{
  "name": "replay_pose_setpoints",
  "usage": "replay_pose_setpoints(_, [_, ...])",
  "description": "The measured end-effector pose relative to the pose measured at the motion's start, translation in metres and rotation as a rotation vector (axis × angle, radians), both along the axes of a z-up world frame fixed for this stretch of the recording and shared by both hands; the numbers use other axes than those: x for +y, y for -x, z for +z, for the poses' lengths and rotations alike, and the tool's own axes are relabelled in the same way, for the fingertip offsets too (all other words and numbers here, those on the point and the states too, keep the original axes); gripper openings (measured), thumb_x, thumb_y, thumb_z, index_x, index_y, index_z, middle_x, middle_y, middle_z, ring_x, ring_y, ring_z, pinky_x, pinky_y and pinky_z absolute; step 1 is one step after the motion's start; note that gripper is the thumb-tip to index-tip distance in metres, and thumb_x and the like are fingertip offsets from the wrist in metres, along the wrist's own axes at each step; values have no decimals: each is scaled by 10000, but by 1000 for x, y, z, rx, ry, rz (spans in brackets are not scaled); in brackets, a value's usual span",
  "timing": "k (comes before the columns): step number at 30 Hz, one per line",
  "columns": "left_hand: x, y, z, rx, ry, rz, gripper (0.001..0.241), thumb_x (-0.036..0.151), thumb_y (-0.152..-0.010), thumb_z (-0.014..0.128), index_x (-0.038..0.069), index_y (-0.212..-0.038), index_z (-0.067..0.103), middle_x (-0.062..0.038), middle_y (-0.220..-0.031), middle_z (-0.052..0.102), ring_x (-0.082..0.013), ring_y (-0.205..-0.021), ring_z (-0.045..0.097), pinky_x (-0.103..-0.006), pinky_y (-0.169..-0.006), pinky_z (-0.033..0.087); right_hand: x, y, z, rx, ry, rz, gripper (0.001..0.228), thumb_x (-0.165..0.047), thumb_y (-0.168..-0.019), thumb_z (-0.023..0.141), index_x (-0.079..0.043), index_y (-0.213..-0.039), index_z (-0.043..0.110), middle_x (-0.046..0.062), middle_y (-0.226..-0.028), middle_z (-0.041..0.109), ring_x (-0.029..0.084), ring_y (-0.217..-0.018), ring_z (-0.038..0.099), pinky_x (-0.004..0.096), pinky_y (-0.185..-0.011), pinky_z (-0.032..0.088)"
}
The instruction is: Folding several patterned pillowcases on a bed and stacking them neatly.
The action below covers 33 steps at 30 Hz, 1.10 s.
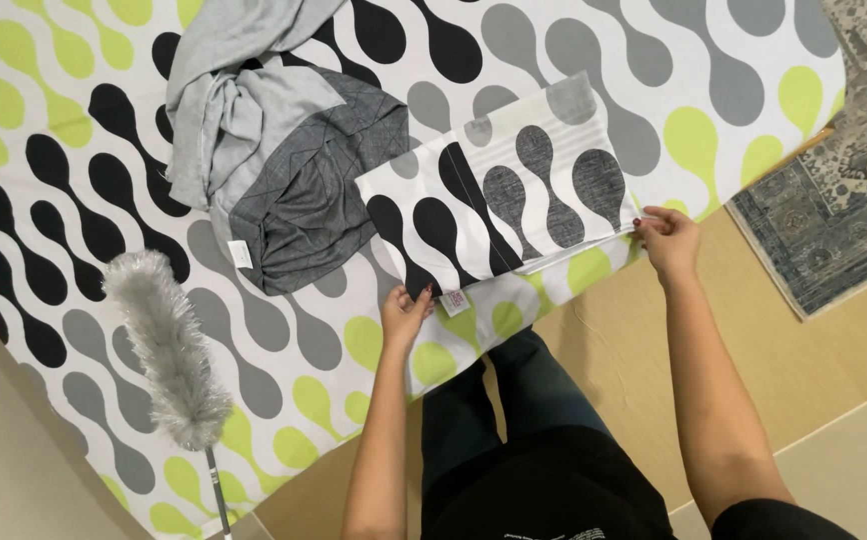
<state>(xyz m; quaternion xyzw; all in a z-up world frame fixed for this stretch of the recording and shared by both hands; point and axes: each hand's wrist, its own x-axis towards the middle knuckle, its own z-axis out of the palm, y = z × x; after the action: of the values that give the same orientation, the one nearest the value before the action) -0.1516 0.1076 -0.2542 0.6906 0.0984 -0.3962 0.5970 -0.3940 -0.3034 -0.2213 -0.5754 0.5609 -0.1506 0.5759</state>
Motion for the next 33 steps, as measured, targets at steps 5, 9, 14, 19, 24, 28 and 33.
replay_pose_setpoints(5, [-36,6,65,-487,-408,-105,578,256,-909,810,-85,-1229,470,-250,-1085,554,-280,-940,563,-402,-798,501,50,-64,61,182,602,87,190,33,-957,667,11,-1145,683,143,-1142,691,254,-1054,630,382,-939,497])
replay_pose_setpoints(9, [-80,5,103,-1124,-620,-213,694,274,-919,750,-52,-1386,353,-318,-1469,326,-433,-1377,358,-566,-1108,313,124,-136,60,-170,711,421,248,-92,-1041,596,-50,-1280,653,118,-1342,670,302,-1363,570,462,-1236,406])
replay_pose_setpoints(14, [-104,7,95,-1284,-587,-274,817,256,-885,749,-68,-1490,305,-347,-1522,338,-497,-1412,335,-613,-1132,247,153,-176,46,-25,795,964,413,-223,-1028,568,-63,-1409,566,151,-1584,442,376,-1524,305,531,-1236,239])
replay_pose_setpoints(19, [-64,20,56,-930,-621,-3,707,257,-886,789,-24,-1421,421,-230,-1358,504,-423,-1288,455,-542,-1103,336,77,-127,14,161,829,1009,577,-303,-1053,522,-96,-1581,420,136,-1715,240,353,-1603,131,532,-1291,144])
replay_pose_setpoints(24, [-52,-2,78,-842,-511,-169,732,243,-819,872,26,-1408,494,-182,-1118,573,-316,-946,573,-403,-816,482,16,-84,22,378,824,922,625,-454,-1036,503,-224,-1610,410,98,-1741,196,341,-1623,82,607,-1282,75])
replay_pose_setpoints(28, [-37,-7,75,-594,-500,-210,774,277,-815,850,20,-1424,448,-77,-871,592,-238,-751,578,-378,-707,487,24,-88,26,425,781,862,641,-515,-1021,494,-216,-1584,425,108,-1743,178,417,-1597,8,662,-1239,33])
replay_pose_setpoints(33, [-12,-18,69,-451,-263,-308,596,281,-745,896,26,-1138,528,-65,-803,572,-197,-673,545,-342,-641,508,20,-93,32,410,798,851,667,-509,-1015,465,-201,-1603,404,131,-1737,175,468,-1575,-23,710,-1203,-12])
